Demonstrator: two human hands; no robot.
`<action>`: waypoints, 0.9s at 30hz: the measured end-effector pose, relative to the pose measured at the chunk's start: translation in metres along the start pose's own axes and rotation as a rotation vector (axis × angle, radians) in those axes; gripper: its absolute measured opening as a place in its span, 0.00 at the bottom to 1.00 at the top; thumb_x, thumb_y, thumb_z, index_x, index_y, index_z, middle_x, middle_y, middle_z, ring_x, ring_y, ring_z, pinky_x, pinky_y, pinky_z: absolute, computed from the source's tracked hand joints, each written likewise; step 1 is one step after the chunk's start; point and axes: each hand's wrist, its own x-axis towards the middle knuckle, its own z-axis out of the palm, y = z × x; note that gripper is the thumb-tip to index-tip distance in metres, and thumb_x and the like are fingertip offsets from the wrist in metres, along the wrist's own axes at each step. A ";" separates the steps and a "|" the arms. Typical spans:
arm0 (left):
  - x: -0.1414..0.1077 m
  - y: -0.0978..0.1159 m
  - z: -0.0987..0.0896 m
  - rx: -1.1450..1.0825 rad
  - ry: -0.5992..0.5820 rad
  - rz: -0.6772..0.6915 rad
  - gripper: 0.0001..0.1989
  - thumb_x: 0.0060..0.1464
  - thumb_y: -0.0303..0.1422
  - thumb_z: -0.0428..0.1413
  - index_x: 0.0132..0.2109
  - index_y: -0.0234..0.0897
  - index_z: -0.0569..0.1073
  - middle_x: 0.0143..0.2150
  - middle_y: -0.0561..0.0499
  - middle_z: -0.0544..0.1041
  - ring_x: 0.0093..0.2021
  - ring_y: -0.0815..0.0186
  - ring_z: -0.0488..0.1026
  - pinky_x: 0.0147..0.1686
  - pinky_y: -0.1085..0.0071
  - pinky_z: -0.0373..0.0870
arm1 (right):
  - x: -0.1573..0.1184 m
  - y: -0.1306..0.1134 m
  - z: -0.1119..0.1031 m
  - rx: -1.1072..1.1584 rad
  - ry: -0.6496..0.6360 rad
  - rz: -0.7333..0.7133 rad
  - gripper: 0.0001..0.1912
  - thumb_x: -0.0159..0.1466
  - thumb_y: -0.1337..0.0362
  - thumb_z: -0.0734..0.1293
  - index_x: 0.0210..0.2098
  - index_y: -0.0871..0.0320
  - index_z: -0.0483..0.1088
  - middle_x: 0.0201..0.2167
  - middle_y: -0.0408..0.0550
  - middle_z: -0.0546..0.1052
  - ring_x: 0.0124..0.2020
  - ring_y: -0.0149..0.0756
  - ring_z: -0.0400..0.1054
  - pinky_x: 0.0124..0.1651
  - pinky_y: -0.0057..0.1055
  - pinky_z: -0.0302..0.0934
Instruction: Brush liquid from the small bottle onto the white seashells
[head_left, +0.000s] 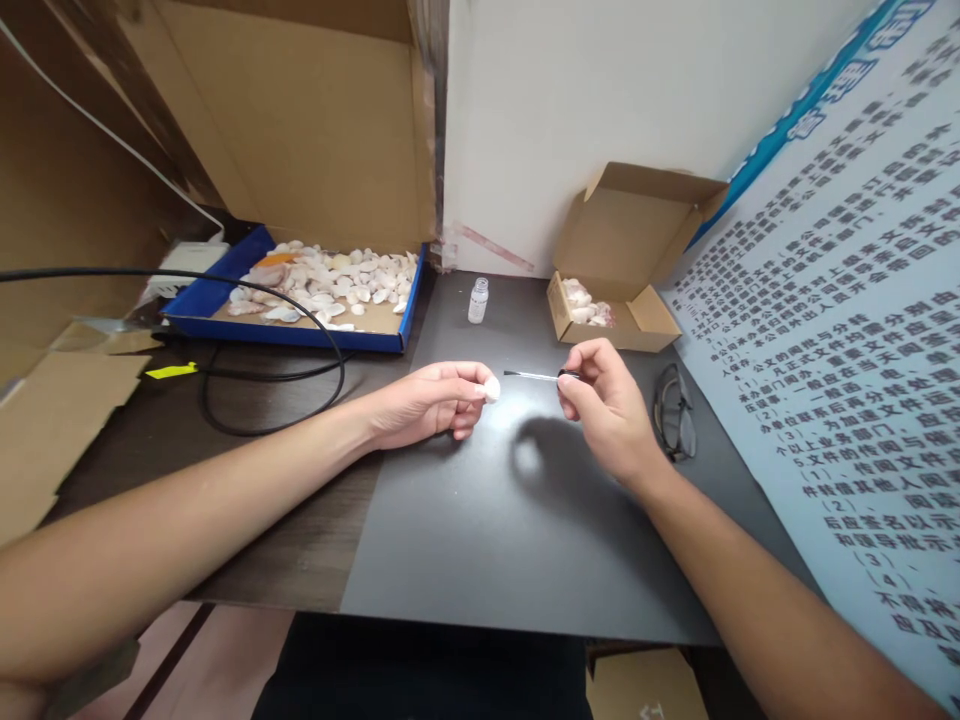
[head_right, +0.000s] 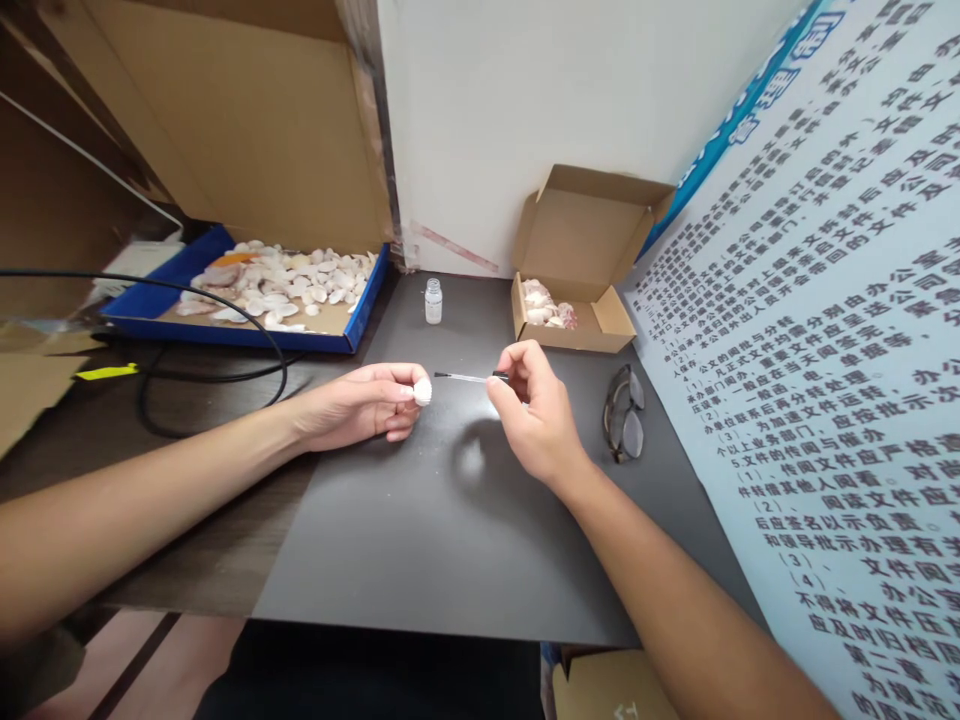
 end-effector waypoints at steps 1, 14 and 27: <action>0.000 0.000 0.000 0.001 -0.002 0.000 0.08 0.51 0.31 0.62 0.36 0.33 0.71 0.27 0.55 0.64 0.25 0.74 0.59 0.25 0.75 0.60 | 0.000 0.000 0.000 0.041 -0.021 -0.002 0.06 0.63 0.65 0.63 0.35 0.53 0.58 0.24 0.36 0.61 0.22 0.28 0.57 0.28 0.30 0.52; 0.001 -0.002 -0.003 0.029 -0.018 0.007 0.07 0.51 0.31 0.61 0.36 0.33 0.72 0.28 0.54 0.66 0.25 0.73 0.61 0.25 0.74 0.62 | -0.002 -0.002 0.008 0.156 -0.152 0.133 0.03 0.64 0.65 0.60 0.35 0.54 0.58 0.26 0.37 0.69 0.21 0.26 0.59 0.27 0.28 0.53; 0.002 -0.002 -0.002 -0.022 -0.016 0.038 0.06 0.53 0.29 0.60 0.38 0.34 0.72 0.24 0.55 0.68 0.23 0.73 0.64 0.26 0.75 0.68 | -0.007 0.000 0.015 0.291 -0.283 0.157 0.10 0.68 0.57 0.64 0.39 0.54 0.58 0.30 0.38 0.71 0.19 0.22 0.58 0.22 0.24 0.50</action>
